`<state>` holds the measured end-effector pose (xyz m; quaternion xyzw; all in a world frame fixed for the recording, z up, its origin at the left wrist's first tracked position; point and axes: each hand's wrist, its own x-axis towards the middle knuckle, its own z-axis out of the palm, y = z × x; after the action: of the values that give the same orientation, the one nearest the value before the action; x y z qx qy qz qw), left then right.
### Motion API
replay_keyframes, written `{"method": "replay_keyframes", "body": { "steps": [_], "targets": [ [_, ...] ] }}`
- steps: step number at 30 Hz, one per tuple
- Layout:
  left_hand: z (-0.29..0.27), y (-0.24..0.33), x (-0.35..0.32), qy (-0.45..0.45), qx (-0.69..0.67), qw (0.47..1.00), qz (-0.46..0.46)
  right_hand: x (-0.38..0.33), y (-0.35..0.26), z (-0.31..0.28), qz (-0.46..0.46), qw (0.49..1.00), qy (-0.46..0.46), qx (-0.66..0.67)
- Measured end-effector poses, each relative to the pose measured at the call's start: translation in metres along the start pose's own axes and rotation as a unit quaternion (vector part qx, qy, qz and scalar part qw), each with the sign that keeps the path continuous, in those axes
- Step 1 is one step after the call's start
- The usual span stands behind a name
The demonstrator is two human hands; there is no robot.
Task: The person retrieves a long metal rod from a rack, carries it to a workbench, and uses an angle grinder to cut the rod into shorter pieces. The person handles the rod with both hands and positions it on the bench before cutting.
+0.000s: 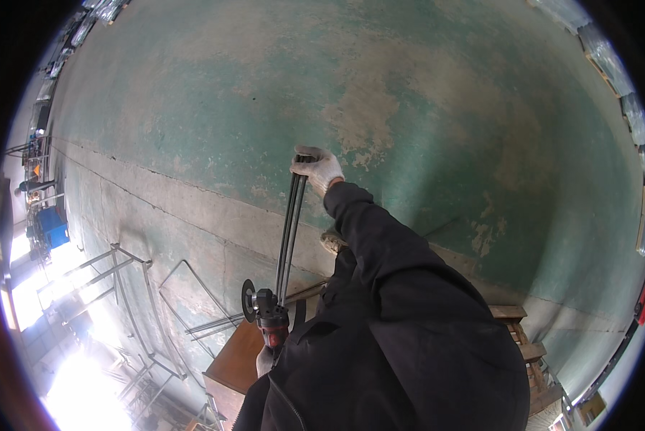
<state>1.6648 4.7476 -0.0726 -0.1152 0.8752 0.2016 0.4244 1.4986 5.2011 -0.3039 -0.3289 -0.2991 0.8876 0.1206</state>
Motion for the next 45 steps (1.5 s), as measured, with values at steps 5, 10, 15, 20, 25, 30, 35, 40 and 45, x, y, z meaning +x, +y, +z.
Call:
{"method": "replay_keyframes", "body": {
  "steps": [5,10,15,20,25,30,35,40,45],
  "targets": [
    [-0.003,0.005,0.001,-0.006,0.002,1.0,0.01,-0.003,-0.007,0.001,0.006,1.0,-0.01,-0.014],
    [-0.007,0.01,0.001,-0.013,-0.006,1.0,0.013,-0.006,-0.014,0.006,0.019,0.999,0.003,-0.047],
    [-0.004,-0.024,0.015,-0.029,0.01,0.999,0.019,-0.008,-0.019,0.009,0.041,0.998,0.022,-0.034],
    [0.001,-0.059,0.04,0.009,0.071,0.996,-0.053,-0.007,-0.021,0.01,0.046,0.998,0.027,-0.042],
    [-0.003,-0.035,0.02,-0.018,0.04,0.995,0.086,-0.007,-0.019,0.009,0.045,0.998,0.02,-0.032],
    [-0.008,0.006,0.009,-0.021,0.011,0.999,0.031,-0.007,-0.016,0.006,0.026,0.998,0.007,-0.056],
    [-0.011,0.02,0.005,-0.023,0.004,1.0,0.009,-0.006,-0.012,0.001,0.02,0.998,-0.006,-0.055],
    [-0.01,0.025,0.002,-0.025,-0.019,0.999,0.016,-0.003,-0.011,0.0,0.02,0.998,0.0,-0.059],
    [-0.006,0.016,0.006,-0.028,-0.003,0.999,0.031,-0.002,-0.01,0.002,0.013,0.996,0.0,-0.083]
  ]
}}
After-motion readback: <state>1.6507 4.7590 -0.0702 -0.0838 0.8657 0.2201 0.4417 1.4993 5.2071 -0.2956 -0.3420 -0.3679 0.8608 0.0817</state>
